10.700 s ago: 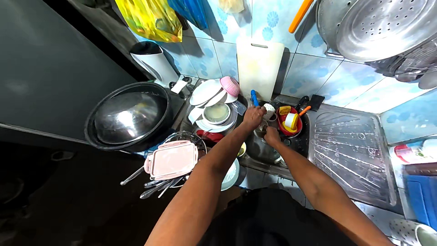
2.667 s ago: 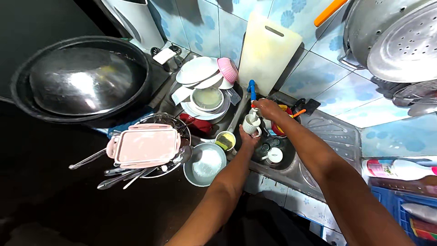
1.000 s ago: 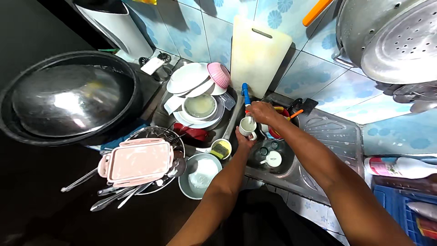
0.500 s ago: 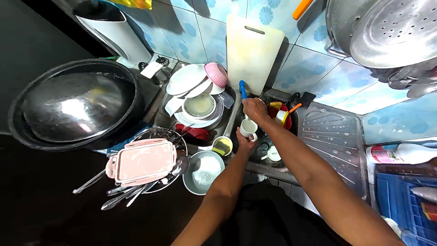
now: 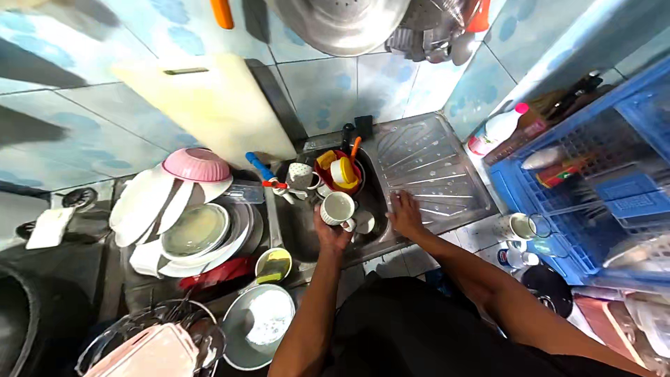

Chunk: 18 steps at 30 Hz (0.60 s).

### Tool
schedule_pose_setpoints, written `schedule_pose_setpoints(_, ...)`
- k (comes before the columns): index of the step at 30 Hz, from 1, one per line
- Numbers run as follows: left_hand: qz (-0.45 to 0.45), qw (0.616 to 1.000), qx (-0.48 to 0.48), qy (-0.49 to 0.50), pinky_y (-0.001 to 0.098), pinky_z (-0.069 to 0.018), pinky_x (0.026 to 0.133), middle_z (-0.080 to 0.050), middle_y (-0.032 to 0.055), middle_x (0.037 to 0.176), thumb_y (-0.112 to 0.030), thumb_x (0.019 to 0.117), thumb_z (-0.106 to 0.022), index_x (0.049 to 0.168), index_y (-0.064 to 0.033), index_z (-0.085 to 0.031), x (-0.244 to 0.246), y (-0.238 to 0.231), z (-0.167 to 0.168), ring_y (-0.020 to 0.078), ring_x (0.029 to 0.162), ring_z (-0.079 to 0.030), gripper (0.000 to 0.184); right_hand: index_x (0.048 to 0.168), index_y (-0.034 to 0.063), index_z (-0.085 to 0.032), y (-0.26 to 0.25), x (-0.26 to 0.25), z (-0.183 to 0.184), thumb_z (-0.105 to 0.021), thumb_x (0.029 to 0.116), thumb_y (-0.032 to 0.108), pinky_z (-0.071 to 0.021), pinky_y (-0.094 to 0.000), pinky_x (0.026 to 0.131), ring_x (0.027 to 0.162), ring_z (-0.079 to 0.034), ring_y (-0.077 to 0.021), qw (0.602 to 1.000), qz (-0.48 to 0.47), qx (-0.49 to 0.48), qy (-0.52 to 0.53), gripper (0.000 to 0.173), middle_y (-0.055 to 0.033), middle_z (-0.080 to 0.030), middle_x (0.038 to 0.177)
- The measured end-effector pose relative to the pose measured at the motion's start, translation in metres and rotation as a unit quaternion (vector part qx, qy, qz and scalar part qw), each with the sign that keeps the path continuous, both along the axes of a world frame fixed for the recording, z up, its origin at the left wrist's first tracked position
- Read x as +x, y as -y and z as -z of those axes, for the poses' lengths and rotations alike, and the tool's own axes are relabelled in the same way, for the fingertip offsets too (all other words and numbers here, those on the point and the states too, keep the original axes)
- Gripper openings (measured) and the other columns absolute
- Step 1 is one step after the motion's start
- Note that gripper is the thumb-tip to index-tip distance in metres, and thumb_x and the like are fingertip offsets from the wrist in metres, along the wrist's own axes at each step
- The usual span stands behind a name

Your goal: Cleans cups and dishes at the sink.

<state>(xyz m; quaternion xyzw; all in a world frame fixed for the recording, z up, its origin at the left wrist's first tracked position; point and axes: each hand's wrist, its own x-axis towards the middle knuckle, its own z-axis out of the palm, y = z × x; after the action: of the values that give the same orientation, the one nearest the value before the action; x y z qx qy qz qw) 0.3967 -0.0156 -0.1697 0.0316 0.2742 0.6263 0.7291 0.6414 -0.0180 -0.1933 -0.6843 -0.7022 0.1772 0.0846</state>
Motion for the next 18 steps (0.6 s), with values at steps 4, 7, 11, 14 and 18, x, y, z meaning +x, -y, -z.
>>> schedule_pose_setpoints(4, 0.067, 0.998, 0.014, -0.009, 0.0397, -0.055, 0.054, -0.067, 0.012, 0.095, -0.073, 0.0996, -0.027, 0.125, -0.0173, -0.058, 0.054, -0.004, -0.01, 0.0208, 0.064, -0.062, 0.068, 0.166, 0.0246, -0.023, 0.027, 0.06, 0.002, -0.036, 0.1043, 0.062, -0.0074, -0.0775, 0.118, 0.159, -0.004, -0.0407, 0.996, 0.071, -0.026, 0.051, 0.073, -0.0143, -0.01, 0.173)
schedule_pose_setpoints(7, 0.104, 0.994, 0.008, -0.014, 0.033, -0.0504, 0.047, -0.066, 0.0104, 0.088, -0.069, 0.1018, -0.027, 0.12, -0.016, -0.059, 0.091, -0.009, -0.013, 0.0166, 0.055, -0.056, 0.065, 0.167, 0.0185, -0.016, 0.013, 0.083, 0.008, -0.038, 0.1035, 0.063, 0.0006, -0.0787, 0.116, 0.158, 0.005, -0.0434, 0.99, 0.132, -0.026, 0.047, 0.08, -0.0171, -0.001, 0.173)
schedule_pose_setpoints(11, 0.155, 0.986, -0.024, -0.058, 0.0287, -0.0446, 0.042, -0.059, 0.0063, 0.07, -0.071, 0.1008, -0.028, 0.107, -0.0153, -0.061, 0.133, -0.015, -0.01, 0.013, 0.045, -0.048, 0.065, 0.167, 0.0224, -0.015, 0.002, 0.09, 0.011, -0.03, 0.105, 0.063, -0.0024, -0.078, 0.117, 0.159, 0.004, -0.0404, 0.996, 0.031, -0.029, 0.078, 0.076, -0.0093, -0.003, 0.174)
schedule_pose_setpoints(14, 0.175, 0.975, -0.048, -0.126, 0.0308, -0.0466, 0.044, -0.06, 0.0079, 0.072, -0.071, 0.101, -0.03, 0.108, -0.0142, -0.061, 0.159, -0.018, -0.011, 0.0153, 0.048, -0.05, 0.065, 0.166, 0.0246, -0.019, -0.009, 0.1, 0.009, -0.038, 0.1043, 0.06, -0.0023, -0.0802, 0.116, 0.158, 0.0, -0.0412, 0.995, 0.076, -0.014, 0.061, 0.074, -0.0105, -0.007, 0.174)
schedule_pose_setpoints(18, 0.204, 0.965, -0.053, -0.153, 0.0342, -0.0513, 0.051, -0.063, 0.0105, 0.078, -0.071, 0.1007, -0.033, 0.115, -0.0126, -0.06, 0.186, -0.02, -0.01, 0.0181, 0.054, -0.055, 0.066, 0.167, 0.0193, -0.014, -0.011, 0.103, 0.013, -0.075, 0.0849, 0.047, 0.0054, -0.0749, 0.119, 0.16, 0.007, -0.0327, 0.999, 0.038, -0.025, 0.022, 0.106, -0.0089, 0.0, 0.174)
